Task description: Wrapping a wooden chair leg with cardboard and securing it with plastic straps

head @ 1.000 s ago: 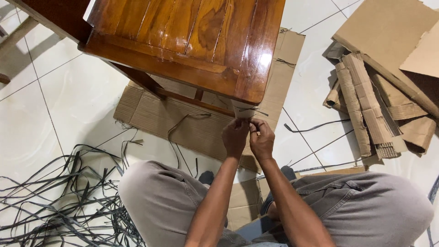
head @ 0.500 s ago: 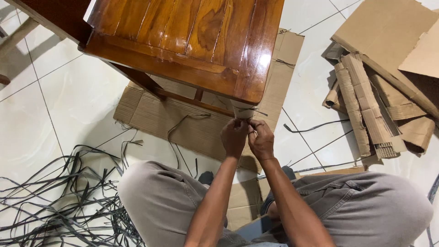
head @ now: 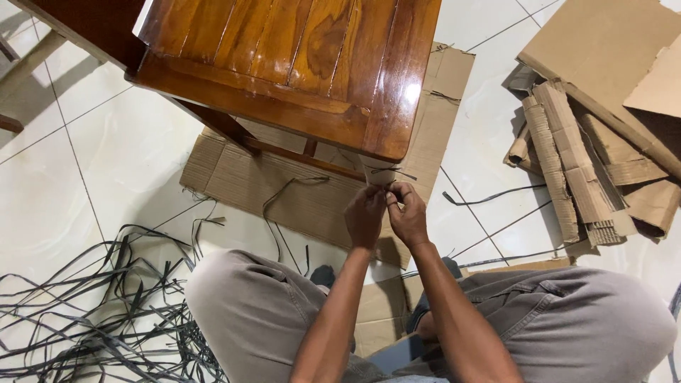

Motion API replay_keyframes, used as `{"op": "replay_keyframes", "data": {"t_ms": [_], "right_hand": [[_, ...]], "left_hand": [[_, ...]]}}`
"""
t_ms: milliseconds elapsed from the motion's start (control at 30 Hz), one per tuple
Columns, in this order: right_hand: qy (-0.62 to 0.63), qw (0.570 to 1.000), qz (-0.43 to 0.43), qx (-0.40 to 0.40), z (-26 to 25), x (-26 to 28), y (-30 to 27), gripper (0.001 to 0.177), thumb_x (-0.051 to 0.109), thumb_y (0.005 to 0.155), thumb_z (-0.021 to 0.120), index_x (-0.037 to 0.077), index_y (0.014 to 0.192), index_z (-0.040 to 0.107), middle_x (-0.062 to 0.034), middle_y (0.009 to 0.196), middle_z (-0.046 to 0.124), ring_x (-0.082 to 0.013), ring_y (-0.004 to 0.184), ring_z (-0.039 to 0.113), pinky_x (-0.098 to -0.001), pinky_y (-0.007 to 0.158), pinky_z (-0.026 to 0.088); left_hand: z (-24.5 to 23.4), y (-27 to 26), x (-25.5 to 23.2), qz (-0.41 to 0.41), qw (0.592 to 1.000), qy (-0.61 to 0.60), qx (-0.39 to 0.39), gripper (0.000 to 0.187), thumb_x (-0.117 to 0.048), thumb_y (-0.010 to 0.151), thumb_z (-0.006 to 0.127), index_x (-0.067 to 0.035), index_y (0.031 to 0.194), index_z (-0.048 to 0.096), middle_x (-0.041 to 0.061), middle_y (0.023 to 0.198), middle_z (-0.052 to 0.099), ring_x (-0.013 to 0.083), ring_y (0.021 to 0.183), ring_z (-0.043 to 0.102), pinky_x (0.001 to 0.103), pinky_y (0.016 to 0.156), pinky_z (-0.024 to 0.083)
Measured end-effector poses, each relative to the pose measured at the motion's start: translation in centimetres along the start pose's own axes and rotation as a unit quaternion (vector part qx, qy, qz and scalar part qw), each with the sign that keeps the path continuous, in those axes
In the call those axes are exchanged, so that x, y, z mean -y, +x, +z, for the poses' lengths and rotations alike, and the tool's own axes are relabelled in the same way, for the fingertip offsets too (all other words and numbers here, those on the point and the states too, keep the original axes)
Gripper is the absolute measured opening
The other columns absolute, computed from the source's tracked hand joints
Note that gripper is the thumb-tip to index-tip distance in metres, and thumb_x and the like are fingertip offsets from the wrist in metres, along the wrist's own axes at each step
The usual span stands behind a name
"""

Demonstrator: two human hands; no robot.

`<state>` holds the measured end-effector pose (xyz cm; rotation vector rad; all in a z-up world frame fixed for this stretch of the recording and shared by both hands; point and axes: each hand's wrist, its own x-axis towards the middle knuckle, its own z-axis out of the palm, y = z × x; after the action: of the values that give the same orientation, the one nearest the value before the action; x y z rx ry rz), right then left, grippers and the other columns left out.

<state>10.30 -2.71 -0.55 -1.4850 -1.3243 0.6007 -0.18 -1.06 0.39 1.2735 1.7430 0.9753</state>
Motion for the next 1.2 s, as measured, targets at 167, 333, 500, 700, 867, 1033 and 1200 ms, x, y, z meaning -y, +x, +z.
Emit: {"op": "replay_keyframes", "data": {"t_ms": [167, 333, 500, 700, 867, 1033, 1200], "right_hand": [[0.044, 0.997, 0.055, 0.032, -0.2, -0.7, 0.0, 0.006, 0.007, 0.100, 0.062, 0.006, 0.104, 0.066, -0.0159, 0.089, 0.063, -0.0333, 0.089, 0.071, -0.0436, 0.081, 0.057], [0.090, 0.989, 0.101, 0.054, -0.5, -1.1, 0.1, 0.009, 0.007, 0.101, 0.061, 0.006, 0.107, 0.067, -0.0132, 0.093, 0.067, -0.0276, 0.092, 0.070, -0.0442, 0.085, 0.057], [0.124, 0.982, 0.132, 0.057, -0.9, -0.3, 0.1, 0.011, 0.007, 0.101, 0.063, 0.004, 0.110, 0.070, -0.0130, 0.093, 0.069, -0.0200, 0.093, 0.065, -0.0415, 0.087, 0.057], [0.173, 0.971, 0.160, 0.032, -0.5, -1.3, -0.3, 0.014, 0.008, 0.101, 0.066, 0.003, 0.113, 0.072, -0.0127, 0.097, 0.072, -0.0162, 0.096, 0.063, -0.0408, 0.090, 0.056], [0.163, 0.975, 0.153, 0.002, -1.0, -0.9, -0.1, 0.015, 0.010, 0.100, 0.070, 0.003, 0.113, 0.073, -0.0158, 0.099, 0.075, -0.0157, 0.096, 0.065, -0.0397, 0.090, 0.056], [0.150, 0.976, 0.155, -0.036, -1.1, -1.2, -0.3, 0.017, 0.012, 0.098, 0.075, 0.002, 0.112, 0.070, -0.0131, 0.092, 0.073, -0.0151, 0.091, 0.065, -0.0376, 0.087, 0.056], [0.138, 0.975, 0.156, -0.076, -1.1, -1.4, -0.2, 0.019, 0.013, 0.097, 0.078, 0.003, 0.111, 0.068, -0.0076, 0.087, 0.069, -0.0134, 0.088, 0.064, -0.0352, 0.085, 0.056]], "left_hand": [[-0.9, 0.0, -0.5, 0.053, 0.998, 0.010, 0.021, 0.015, -0.030, 0.088, 0.072, -0.019, 0.097, 0.079, 0.009, 0.088, 0.078, 0.0365, 0.092, 0.074, 0.053, 0.078, 0.056], [-1.0, 0.3, -0.4, 0.078, 0.997, -0.001, 0.028, 0.012, -0.031, 0.090, 0.073, -0.024, 0.097, 0.080, 0.004, 0.090, 0.079, 0.0310, 0.096, 0.075, 0.047, 0.083, 0.057], [-0.4, 0.7, 0.5, 0.120, 0.991, 0.060, 0.005, 0.010, -0.029, 0.090, 0.071, -0.021, 0.092, 0.077, 0.008, 0.083, 0.076, 0.0349, 0.087, 0.074, 0.050, 0.077, 0.057], [0.3, 0.7, 0.5, 0.127, 0.988, 0.085, -0.017, 0.009, -0.031, 0.089, 0.070, -0.024, 0.090, 0.075, 0.007, 0.078, 0.073, 0.0321, 0.083, 0.072, 0.048, 0.075, 0.057], [0.1, 0.4, -0.6, 0.127, 0.986, 0.107, -0.019, 0.010, -0.029, 0.089, 0.068, -0.021, 0.091, 0.073, 0.009, 0.078, 0.072, 0.0346, 0.081, 0.071, 0.050, 0.073, 0.056], [0.7, 0.2, -0.5, 0.101, 0.986, 0.131, -0.031, 0.013, -0.032, 0.089, 0.069, -0.020, 0.092, 0.073, 0.013, 0.075, 0.070, 0.0390, 0.078, 0.070, 0.054, 0.070, 0.056], [2.0, 0.7, 0.8, 0.048, 0.994, 0.099, -0.020, 0.018, -0.033, 0.092, 0.065, -0.017, 0.092, 0.073, 0.014, 0.077, 0.072, 0.0408, 0.081, 0.070, 0.055, 0.071, 0.055]]}}
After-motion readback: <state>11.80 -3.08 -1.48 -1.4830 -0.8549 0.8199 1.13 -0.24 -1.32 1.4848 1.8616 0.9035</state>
